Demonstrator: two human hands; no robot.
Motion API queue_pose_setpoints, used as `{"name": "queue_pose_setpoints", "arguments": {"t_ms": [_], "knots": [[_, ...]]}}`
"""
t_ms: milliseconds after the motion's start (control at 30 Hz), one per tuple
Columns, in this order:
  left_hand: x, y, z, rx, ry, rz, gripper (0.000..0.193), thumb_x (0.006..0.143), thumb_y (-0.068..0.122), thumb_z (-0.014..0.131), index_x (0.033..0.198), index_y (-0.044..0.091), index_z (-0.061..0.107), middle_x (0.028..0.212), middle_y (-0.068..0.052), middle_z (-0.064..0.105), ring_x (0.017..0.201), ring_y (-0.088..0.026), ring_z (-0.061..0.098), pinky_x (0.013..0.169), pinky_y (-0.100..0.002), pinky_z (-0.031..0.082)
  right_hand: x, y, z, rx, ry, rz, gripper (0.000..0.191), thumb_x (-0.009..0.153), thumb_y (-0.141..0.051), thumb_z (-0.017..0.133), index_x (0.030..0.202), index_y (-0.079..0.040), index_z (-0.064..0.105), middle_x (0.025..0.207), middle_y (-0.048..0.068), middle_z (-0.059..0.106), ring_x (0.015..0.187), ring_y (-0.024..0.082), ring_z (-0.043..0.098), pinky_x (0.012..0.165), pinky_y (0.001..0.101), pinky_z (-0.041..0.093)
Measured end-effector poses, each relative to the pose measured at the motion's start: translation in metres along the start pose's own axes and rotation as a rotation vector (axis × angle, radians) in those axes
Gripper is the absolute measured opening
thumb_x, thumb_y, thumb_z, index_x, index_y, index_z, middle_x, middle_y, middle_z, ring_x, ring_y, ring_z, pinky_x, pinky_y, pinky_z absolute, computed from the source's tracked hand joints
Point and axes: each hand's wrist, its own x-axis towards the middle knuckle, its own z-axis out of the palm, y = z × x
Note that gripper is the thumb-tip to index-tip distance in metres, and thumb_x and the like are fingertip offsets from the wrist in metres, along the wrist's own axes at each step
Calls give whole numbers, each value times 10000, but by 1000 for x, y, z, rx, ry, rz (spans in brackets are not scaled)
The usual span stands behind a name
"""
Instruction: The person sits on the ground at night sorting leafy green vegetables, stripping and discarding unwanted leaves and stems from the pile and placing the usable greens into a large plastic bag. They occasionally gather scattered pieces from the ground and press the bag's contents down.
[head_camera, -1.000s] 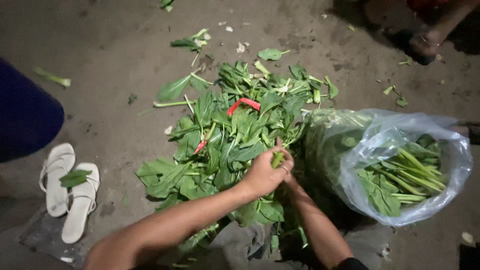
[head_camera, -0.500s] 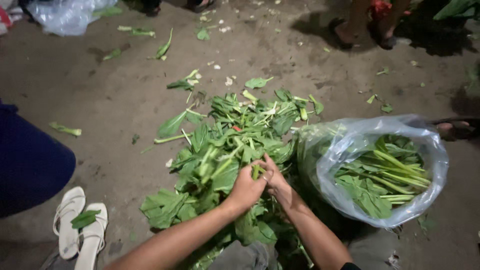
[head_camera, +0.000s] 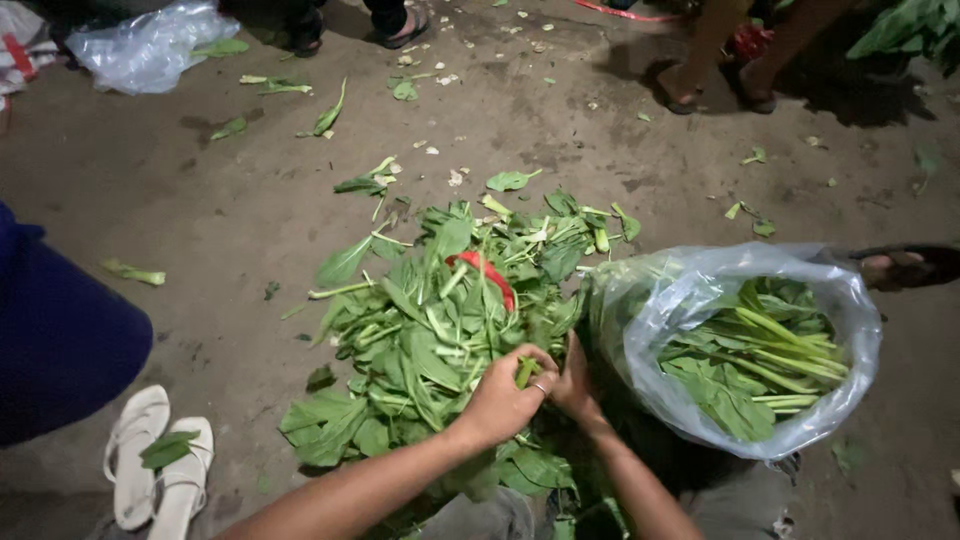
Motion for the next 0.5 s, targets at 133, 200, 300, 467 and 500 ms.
{"name": "queue_pose_setpoints", "arguments": {"t_ms": [133, 200, 300, 467, 500], "knots": [[-7, -16, 14, 61, -128, 6, 245, 892, 199, 675, 1090, 55, 681, 998, -148, 727, 941, -266, 710, 873, -383, 541, -28, -2, 4, 124, -1, -73, 814, 881, -177, 696, 1596, -166, 306, 1510, 220, 465, 1351, 419, 498, 1100, 520, 395], [-10, -24, 20, 58, -202, 85, 227, 918, 198, 654, 1092, 55, 683, 1019, -168, 729, 980, -287, 711, 915, -406, 536, -18, -18, 14, -235, -5, -353, 711, 907, -194, 703, 1559, -168, 423, 1591, 206, 427, 1474, 421, 432, 1217, 528, 378], [-13, -33, 24, 51, -271, 147, 207, 947, 208, 639, 1075, 56, 699, 1012, -185, 746, 1022, -296, 718, 971, -426, 525, -13, -46, 37, -496, -193, -404, 754, 780, -299, 779, 1472, -284, 481, 1616, 182, 338, 1464, 440, 352, 1162, 598, 341], [-11, -38, 20, 240, -95, 290, 192, 899, 183, 709, 1030, 49, 750, 998, -236, 737, 1104, -409, 655, 1055, -504, 406, -30, -45, 56, -1004, -688, -321, 752, 850, -344, 650, 1540, -353, 351, 1671, 164, 151, 1505, 509, 176, 1138, 704, 211], [-10, -38, 20, 206, -127, 239, 199, 897, 196, 692, 1034, 56, 732, 998, -220, 743, 1093, -388, 674, 1059, -482, 423, -34, -38, 56, -1029, -662, -370, 734, 874, -329, 617, 1554, -345, 340, 1679, 159, 147, 1511, 503, 179, 1153, 686, 213]]}}
